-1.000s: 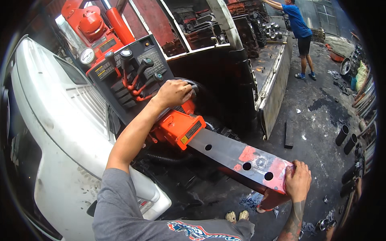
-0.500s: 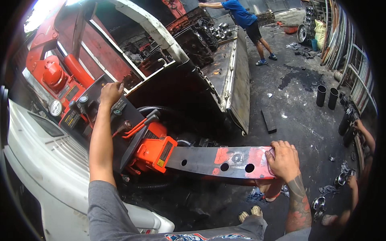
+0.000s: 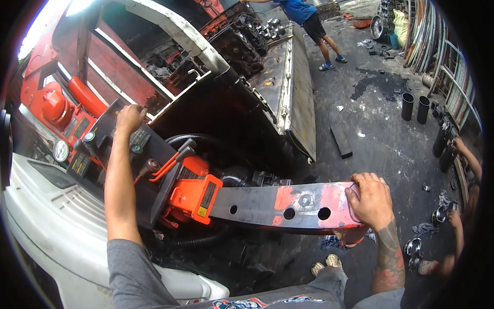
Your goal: Operating the hydraulic control levers on a truck-mounted crane to move engine blocks.
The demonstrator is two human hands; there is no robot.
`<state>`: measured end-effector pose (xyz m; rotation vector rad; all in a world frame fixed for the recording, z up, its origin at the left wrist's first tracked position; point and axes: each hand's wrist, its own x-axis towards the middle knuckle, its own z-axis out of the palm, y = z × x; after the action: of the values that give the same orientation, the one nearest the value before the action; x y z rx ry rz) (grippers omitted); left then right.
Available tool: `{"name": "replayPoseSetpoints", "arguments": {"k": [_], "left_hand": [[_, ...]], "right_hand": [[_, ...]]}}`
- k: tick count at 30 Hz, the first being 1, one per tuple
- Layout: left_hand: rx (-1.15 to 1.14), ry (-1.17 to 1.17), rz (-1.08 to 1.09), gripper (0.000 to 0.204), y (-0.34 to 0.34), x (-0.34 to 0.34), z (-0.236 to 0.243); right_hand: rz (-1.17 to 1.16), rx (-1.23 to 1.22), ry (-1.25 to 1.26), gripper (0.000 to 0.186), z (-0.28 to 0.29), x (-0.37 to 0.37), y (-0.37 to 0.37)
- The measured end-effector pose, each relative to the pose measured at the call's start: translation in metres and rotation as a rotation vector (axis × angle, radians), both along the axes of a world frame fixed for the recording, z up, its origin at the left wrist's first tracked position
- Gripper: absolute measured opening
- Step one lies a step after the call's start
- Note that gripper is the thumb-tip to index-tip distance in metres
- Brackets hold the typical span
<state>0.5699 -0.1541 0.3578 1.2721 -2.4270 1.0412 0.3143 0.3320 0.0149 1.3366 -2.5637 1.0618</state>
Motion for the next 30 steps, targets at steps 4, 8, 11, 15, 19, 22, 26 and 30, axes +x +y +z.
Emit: {"name": "replayPoseSetpoints", "arguments": {"k": [4, 8, 11, 15, 19, 22, 26, 30], "left_hand": [[0.001, 0.010, -0.012, 0.036, -0.003, 0.002, 0.000], [-0.010, 0.015, -0.064, 0.035, -0.008, 0.004, 0.000], [0.005, 0.019, -0.075, 0.034, -0.009, 0.004, 0.001], [-0.005, 0.035, -0.124, 0.034, -0.008, 0.003, 0.000], [0.002, 0.028, -0.095, 0.035, -0.006, 0.003, 0.001], [0.029, 0.043, -0.070, 0.035, -0.006, 0.002, 0.002], [0.019, 0.053, -0.086, 0.034, -0.008, 0.003, 0.001], [0.047, 0.085, -0.123, 0.033, -0.011, 0.003, 0.003]], "right_hand": [[-0.012, 0.012, -0.014, 0.028, 0.001, 0.002, 0.000], [-0.039, -0.006, -0.004, 0.027, 0.001, 0.002, 0.000], [-0.052, -0.009, -0.006, 0.027, 0.001, 0.003, -0.001], [-0.031, -0.002, -0.018, 0.027, 0.002, 0.004, -0.001], [-0.046, -0.005, -0.019, 0.028, 0.001, 0.006, -0.002], [-0.050, 0.000, -0.023, 0.028, 0.001, 0.006, -0.001], [-0.074, -0.018, -0.006, 0.028, 0.001, 0.006, -0.001], [-0.052, -0.003, -0.006, 0.028, 0.001, 0.007, -0.002]]}}
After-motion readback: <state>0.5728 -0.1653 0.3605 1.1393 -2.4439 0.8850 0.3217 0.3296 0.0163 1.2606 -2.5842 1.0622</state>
